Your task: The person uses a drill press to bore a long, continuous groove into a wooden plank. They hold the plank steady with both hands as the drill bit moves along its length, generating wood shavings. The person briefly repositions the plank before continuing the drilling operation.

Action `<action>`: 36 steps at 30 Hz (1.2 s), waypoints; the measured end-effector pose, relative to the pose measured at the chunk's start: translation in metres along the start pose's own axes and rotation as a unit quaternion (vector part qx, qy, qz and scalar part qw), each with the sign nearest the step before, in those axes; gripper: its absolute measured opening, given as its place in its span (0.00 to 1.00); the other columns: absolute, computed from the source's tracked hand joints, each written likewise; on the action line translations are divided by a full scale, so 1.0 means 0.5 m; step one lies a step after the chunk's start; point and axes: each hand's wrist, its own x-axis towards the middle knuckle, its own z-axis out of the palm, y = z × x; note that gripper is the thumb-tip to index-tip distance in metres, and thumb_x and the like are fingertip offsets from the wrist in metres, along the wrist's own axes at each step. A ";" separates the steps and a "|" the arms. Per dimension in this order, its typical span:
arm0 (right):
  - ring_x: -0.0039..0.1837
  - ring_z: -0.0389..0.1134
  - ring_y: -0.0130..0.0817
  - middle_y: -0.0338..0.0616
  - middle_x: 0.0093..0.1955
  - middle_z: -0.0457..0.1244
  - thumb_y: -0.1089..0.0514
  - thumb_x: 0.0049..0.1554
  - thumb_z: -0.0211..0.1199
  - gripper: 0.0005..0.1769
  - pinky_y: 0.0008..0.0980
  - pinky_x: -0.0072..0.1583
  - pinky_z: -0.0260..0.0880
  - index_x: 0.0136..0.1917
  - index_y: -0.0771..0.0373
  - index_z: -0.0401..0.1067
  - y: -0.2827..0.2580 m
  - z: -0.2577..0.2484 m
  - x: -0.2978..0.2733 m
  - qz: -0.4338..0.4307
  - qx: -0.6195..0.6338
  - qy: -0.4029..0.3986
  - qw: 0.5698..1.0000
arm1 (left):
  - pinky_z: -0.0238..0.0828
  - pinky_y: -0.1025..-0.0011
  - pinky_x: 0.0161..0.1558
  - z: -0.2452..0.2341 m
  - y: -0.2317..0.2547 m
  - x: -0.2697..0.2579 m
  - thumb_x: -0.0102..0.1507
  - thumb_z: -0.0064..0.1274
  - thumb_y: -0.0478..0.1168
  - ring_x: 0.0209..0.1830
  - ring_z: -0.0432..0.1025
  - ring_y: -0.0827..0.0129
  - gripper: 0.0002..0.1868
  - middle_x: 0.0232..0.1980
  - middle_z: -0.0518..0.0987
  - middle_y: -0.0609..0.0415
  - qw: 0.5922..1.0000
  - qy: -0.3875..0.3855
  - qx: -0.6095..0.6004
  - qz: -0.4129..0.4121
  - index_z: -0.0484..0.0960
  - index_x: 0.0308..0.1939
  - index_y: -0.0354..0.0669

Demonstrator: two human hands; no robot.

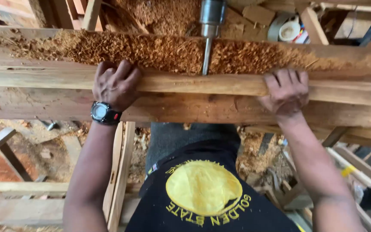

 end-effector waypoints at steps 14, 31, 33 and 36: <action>0.54 0.80 0.40 0.44 0.56 0.83 0.03 0.70 0.36 0.63 0.43 0.63 0.72 0.55 0.53 0.95 0.089 0.022 -0.152 0.062 -0.060 -0.031 0.996 | 0.79 0.64 0.50 -0.002 0.128 0.093 0.68 0.62 0.41 0.29 0.74 0.72 0.10 0.52 0.85 0.66 0.999 -0.008 0.032 0.000 0.92 0.50 0.62; 0.49 0.74 0.41 0.38 0.46 0.65 0.44 0.69 0.82 0.12 0.43 0.57 0.70 0.49 0.48 0.85 -0.001 -0.020 0.017 0.024 0.006 0.022 0.999 | 0.76 0.39 0.69 -0.021 0.049 0.002 0.59 0.78 0.42 0.33 0.86 0.48 0.16 0.53 0.80 0.55 0.994 -0.044 0.043 -0.087 0.89 0.48 0.55; 0.52 0.75 0.43 0.40 0.48 0.66 0.38 0.66 0.85 0.19 0.44 0.60 0.71 0.49 0.51 0.84 0.004 -0.019 0.014 0.029 0.044 0.006 0.999 | 0.76 0.49 0.61 -0.009 0.053 -0.016 0.47 0.77 0.48 0.29 0.80 0.48 0.28 0.50 0.73 0.54 0.995 0.022 0.018 -0.092 0.85 0.49 0.54; 0.60 0.78 0.44 0.41 0.55 0.71 0.40 0.60 0.89 0.19 0.45 0.70 0.73 0.52 0.51 0.86 0.007 -0.058 -0.006 0.014 0.067 -0.014 0.998 | 0.73 0.48 0.60 0.012 0.139 -0.068 0.45 0.69 0.42 0.26 0.74 0.48 0.23 0.47 0.72 0.52 0.991 0.051 0.010 -0.124 0.84 0.44 0.51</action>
